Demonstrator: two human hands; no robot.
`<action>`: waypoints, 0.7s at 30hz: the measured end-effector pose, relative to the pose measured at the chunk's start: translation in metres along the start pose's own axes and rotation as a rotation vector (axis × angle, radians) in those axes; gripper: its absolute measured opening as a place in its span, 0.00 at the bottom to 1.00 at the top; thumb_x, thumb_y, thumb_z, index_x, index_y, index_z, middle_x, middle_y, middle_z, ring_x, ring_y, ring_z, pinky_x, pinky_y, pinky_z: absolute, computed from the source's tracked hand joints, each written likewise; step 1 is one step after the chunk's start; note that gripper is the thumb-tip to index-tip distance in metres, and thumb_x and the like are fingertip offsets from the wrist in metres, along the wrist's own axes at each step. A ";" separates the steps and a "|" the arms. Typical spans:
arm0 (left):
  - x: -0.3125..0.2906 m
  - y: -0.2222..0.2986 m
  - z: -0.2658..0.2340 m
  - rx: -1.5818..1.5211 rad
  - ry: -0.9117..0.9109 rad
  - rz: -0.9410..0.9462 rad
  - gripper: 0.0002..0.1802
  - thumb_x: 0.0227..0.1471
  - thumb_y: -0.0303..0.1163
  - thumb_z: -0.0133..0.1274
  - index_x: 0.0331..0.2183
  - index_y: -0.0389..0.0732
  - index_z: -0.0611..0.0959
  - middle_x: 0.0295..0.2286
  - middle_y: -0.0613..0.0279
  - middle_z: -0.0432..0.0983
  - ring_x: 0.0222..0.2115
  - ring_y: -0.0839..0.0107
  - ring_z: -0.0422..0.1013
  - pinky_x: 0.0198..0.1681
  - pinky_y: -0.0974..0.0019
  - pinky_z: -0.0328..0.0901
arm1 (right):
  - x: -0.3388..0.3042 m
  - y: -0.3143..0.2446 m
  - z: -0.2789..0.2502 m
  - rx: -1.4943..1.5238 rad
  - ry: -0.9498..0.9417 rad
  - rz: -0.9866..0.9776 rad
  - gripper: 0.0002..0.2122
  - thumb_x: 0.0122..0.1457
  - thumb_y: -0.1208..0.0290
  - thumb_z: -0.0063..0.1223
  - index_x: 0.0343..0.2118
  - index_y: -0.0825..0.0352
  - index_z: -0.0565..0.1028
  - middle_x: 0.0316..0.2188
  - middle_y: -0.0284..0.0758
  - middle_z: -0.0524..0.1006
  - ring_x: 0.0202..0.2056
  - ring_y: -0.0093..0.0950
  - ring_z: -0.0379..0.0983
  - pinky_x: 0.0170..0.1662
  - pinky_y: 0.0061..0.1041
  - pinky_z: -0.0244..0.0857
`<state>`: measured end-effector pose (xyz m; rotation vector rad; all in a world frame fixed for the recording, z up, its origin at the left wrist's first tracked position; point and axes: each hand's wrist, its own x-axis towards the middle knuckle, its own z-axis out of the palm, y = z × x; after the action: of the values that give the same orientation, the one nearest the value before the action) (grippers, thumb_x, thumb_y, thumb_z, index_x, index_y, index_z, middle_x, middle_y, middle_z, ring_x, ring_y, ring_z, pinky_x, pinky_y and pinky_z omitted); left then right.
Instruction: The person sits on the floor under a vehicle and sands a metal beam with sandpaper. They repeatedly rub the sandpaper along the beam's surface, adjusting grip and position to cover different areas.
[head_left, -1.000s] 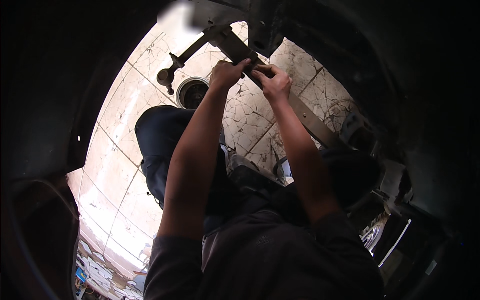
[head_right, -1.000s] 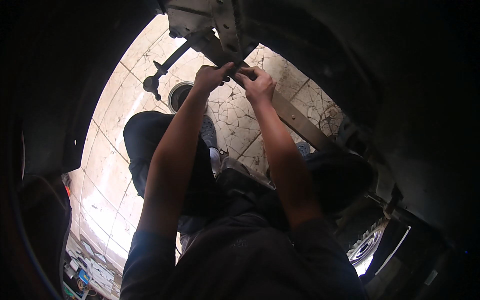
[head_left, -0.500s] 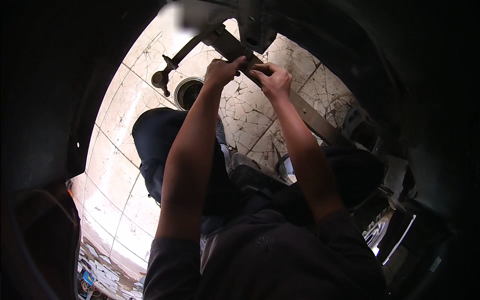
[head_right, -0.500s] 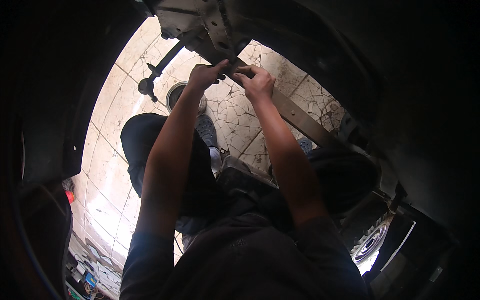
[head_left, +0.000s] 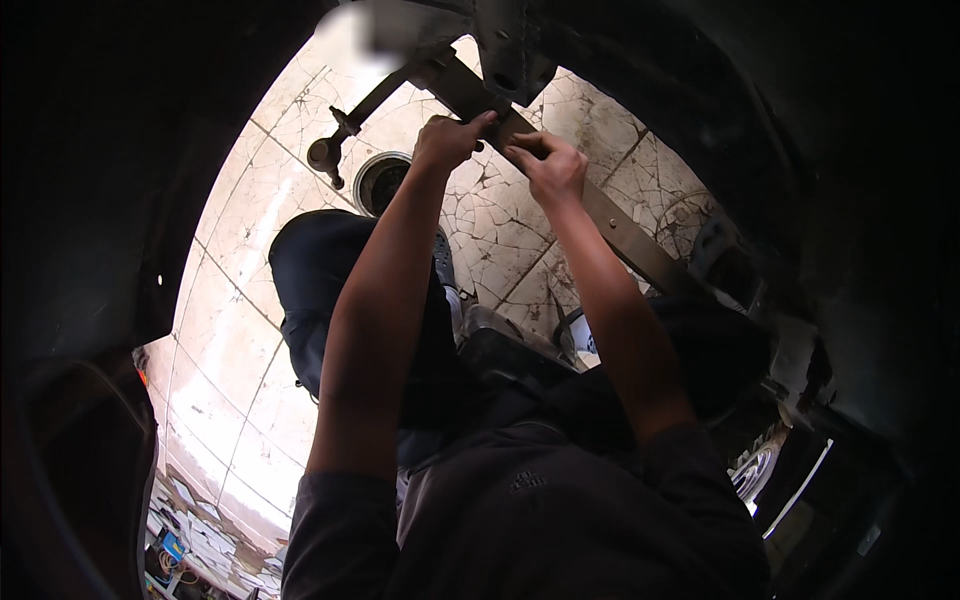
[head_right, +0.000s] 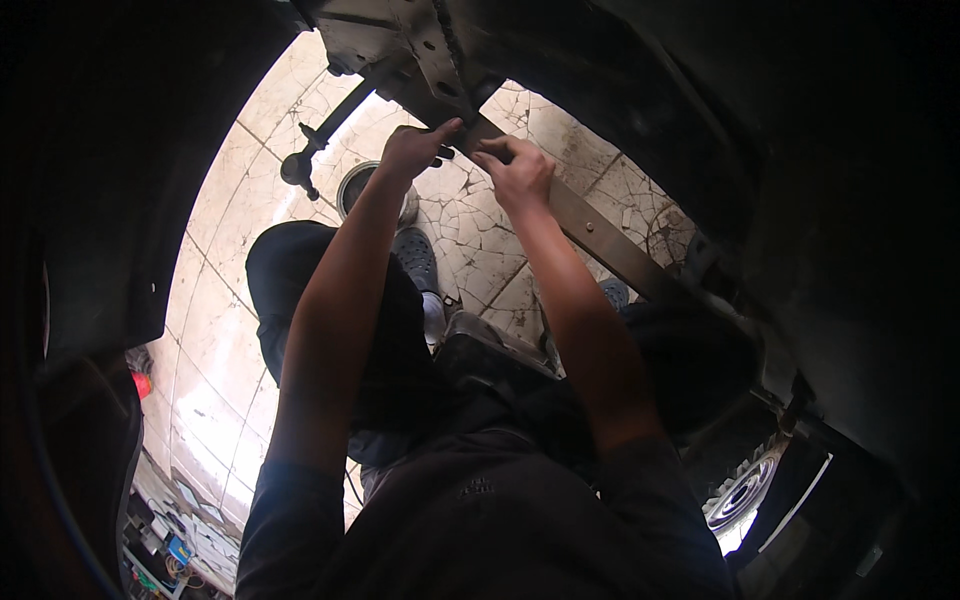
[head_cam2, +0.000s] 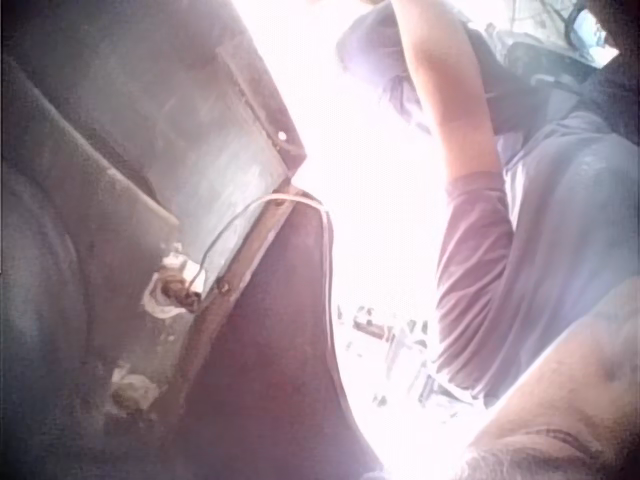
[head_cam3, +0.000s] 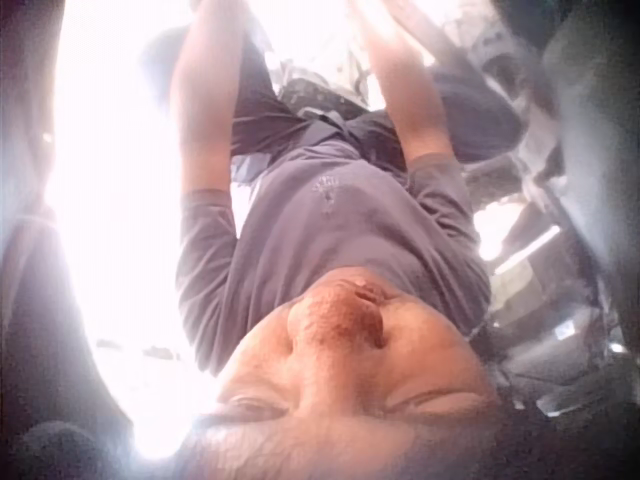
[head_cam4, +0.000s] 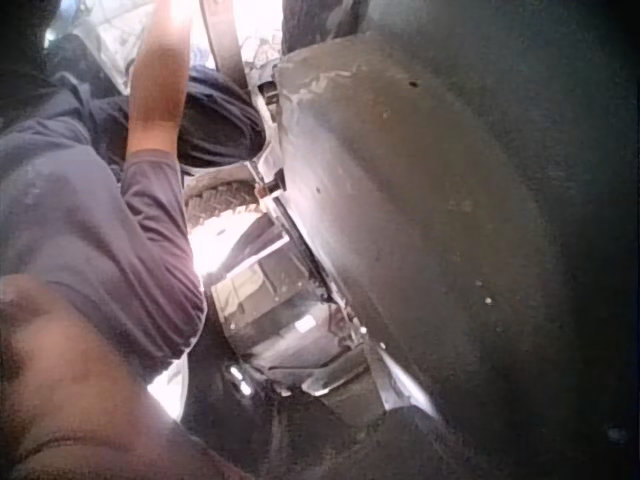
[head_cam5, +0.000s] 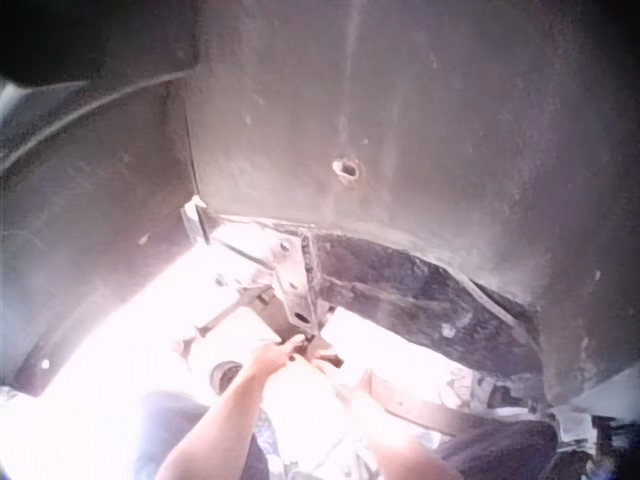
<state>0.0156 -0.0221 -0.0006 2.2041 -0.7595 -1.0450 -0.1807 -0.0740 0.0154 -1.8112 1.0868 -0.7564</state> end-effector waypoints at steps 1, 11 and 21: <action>0.000 0.000 0.002 -0.058 -0.010 -0.007 0.38 0.54 0.67 0.64 0.30 0.34 0.92 0.26 0.59 0.88 0.27 0.70 0.82 0.37 0.66 0.74 | 0.005 -0.001 0.002 0.010 -0.013 -0.004 0.10 0.50 0.71 0.76 0.36 0.66 0.88 0.33 0.40 0.87 0.35 0.33 0.86 0.44 0.30 0.77; 0.002 -0.014 0.002 -0.068 0.004 0.061 0.42 0.52 0.73 0.59 0.28 0.36 0.92 0.24 0.58 0.86 0.29 0.65 0.83 0.42 0.61 0.75 | -0.018 0.019 -0.028 -0.095 -0.017 -0.012 0.12 0.51 0.68 0.77 0.37 0.65 0.88 0.35 0.39 0.88 0.39 0.33 0.86 0.47 0.30 0.76; 0.005 -0.012 0.005 -0.080 0.007 0.072 0.40 0.55 0.68 0.61 0.33 0.33 0.92 0.28 0.57 0.88 0.26 0.69 0.83 0.36 0.67 0.75 | 0.006 0.001 0.005 -0.113 -0.005 0.058 0.12 0.54 0.64 0.75 0.39 0.62 0.89 0.35 0.36 0.89 0.38 0.27 0.86 0.47 0.27 0.76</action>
<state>0.0171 -0.0188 -0.0146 2.0967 -0.7750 -1.0146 -0.1745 -0.0778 0.0122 -1.8663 1.1951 -0.6671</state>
